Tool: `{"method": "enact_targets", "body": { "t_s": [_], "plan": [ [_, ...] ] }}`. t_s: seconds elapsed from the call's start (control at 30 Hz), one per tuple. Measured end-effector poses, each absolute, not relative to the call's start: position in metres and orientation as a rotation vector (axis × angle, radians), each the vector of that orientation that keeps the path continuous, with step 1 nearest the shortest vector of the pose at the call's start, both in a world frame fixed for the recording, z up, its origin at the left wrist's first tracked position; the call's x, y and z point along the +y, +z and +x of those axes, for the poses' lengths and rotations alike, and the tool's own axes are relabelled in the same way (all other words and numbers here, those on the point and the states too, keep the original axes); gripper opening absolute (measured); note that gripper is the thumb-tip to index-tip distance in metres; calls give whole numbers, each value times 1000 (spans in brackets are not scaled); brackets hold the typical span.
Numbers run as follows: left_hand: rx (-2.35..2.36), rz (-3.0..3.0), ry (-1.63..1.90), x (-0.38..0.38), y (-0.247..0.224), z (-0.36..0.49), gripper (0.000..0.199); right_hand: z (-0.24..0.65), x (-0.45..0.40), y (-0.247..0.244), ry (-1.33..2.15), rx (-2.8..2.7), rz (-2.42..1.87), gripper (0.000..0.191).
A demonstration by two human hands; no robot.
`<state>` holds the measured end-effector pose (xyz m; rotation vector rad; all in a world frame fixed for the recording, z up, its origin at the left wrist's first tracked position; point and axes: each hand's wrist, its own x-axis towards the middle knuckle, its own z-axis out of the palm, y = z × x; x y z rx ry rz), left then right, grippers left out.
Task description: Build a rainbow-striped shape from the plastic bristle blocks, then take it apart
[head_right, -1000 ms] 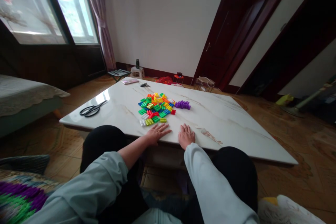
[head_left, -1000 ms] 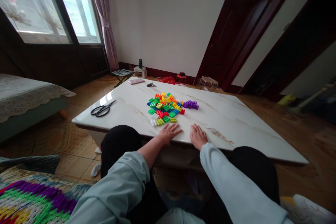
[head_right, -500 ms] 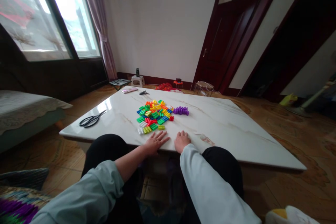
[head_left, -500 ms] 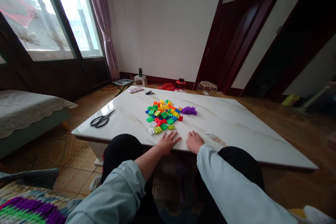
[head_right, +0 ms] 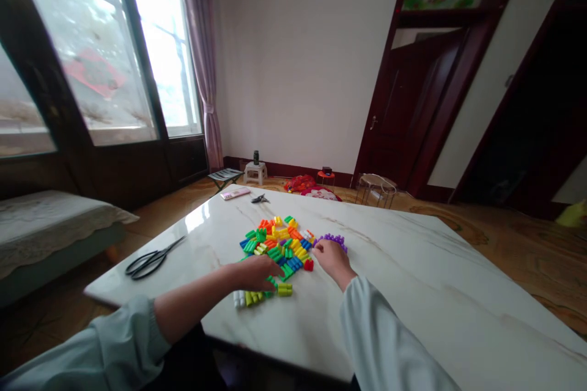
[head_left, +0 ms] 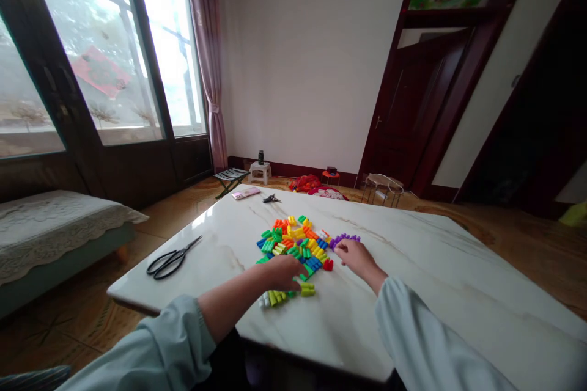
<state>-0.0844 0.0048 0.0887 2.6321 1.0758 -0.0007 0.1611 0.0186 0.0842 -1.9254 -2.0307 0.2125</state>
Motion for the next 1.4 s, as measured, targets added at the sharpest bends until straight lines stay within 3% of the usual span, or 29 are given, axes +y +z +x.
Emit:
{"method": "enact_targets", "body": {
  "t_s": [0.17,0.37,0.53,0.73,1.2,1.4],
  "plan": [
    [1576,2420,347,58,89,-83,30,159,26,51,253,-1943,-1991,13],
    [1784,2295,439,91,66,-96,33,155,30,27,304,-2062,-1979,51],
    [1695,2436,191,94,45,-94,51,143,36,23,358,-2161,-1967,22],
    [1674,2499,62,98,33,-91,63,140,39,21,362,-2120,-1990,19],
    [1783,2401,233,97,48,-79,21,140,33,28,284,-2063,-2026,23],
    [1548,2313,514,87,65,-65,17,129,34,40,349,-1927,-1653,31]
  ]
}}
